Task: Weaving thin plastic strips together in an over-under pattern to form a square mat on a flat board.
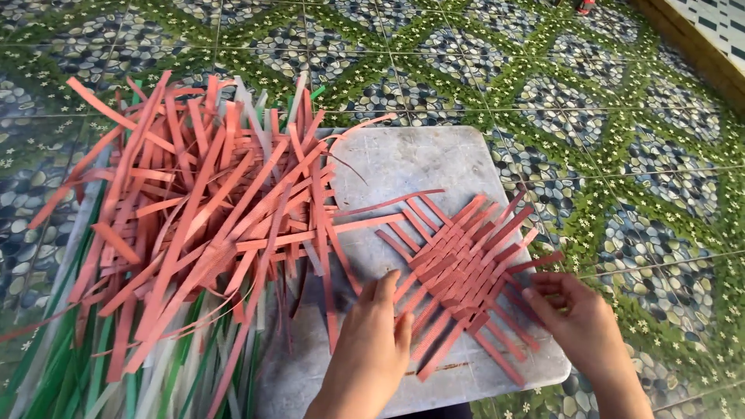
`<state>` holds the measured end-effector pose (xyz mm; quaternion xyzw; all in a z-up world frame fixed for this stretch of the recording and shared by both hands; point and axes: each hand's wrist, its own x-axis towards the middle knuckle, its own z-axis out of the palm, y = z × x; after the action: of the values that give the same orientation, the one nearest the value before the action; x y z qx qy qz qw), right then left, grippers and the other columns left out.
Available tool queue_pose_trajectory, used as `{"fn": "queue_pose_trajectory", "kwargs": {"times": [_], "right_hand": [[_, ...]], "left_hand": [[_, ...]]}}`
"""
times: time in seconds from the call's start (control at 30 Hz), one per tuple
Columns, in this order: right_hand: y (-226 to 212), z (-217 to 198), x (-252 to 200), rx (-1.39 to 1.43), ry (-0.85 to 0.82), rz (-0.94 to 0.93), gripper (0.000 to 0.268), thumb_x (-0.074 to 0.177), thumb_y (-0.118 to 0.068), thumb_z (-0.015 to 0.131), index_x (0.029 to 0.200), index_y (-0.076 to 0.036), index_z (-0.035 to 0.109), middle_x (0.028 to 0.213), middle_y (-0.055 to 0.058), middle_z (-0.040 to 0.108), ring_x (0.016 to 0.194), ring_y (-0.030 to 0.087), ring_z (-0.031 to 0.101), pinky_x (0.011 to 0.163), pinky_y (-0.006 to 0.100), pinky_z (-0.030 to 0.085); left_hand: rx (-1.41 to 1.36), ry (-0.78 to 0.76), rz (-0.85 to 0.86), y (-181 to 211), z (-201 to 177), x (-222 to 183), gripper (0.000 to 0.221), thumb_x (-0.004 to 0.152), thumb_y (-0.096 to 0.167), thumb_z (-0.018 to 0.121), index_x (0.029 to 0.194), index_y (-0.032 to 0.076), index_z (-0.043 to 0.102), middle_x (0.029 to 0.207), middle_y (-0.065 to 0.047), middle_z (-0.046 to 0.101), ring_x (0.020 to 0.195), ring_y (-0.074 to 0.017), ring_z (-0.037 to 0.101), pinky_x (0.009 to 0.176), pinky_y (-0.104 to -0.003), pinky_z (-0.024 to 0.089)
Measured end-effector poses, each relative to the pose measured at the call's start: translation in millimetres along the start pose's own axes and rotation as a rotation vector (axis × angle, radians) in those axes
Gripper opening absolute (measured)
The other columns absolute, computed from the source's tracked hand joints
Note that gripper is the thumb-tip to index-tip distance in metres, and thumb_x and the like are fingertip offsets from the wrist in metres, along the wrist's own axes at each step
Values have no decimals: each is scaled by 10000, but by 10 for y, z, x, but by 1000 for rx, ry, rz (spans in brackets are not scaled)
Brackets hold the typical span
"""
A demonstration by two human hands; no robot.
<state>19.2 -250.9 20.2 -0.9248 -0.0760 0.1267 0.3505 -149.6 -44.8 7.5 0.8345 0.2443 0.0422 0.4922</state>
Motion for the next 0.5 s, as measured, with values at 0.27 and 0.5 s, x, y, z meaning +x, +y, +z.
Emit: {"fn": "queue_pose_trajectory", "kwargs": {"times": [0.27,0.5], "right_hand": [[212,13,-218,-9,-27,153,172,776,-108,801,919,-17,831,687,107,738,613,177,568,590,300,443],[367,74,-432,209,-162,233,239,768,24,790,1005,22,821,779,188,839,693,240,728,551,353,546]], "left_hand": [[154,67,25,149,-104,313,347,868,24,472,1181,125,586,1129,-57,622,915,-289,661,691,-459,536],[282,177,217,151,-108,595,183,842,75,551,1015,99,604,940,-87,628,892,-316,575,583,-496,494]]}}
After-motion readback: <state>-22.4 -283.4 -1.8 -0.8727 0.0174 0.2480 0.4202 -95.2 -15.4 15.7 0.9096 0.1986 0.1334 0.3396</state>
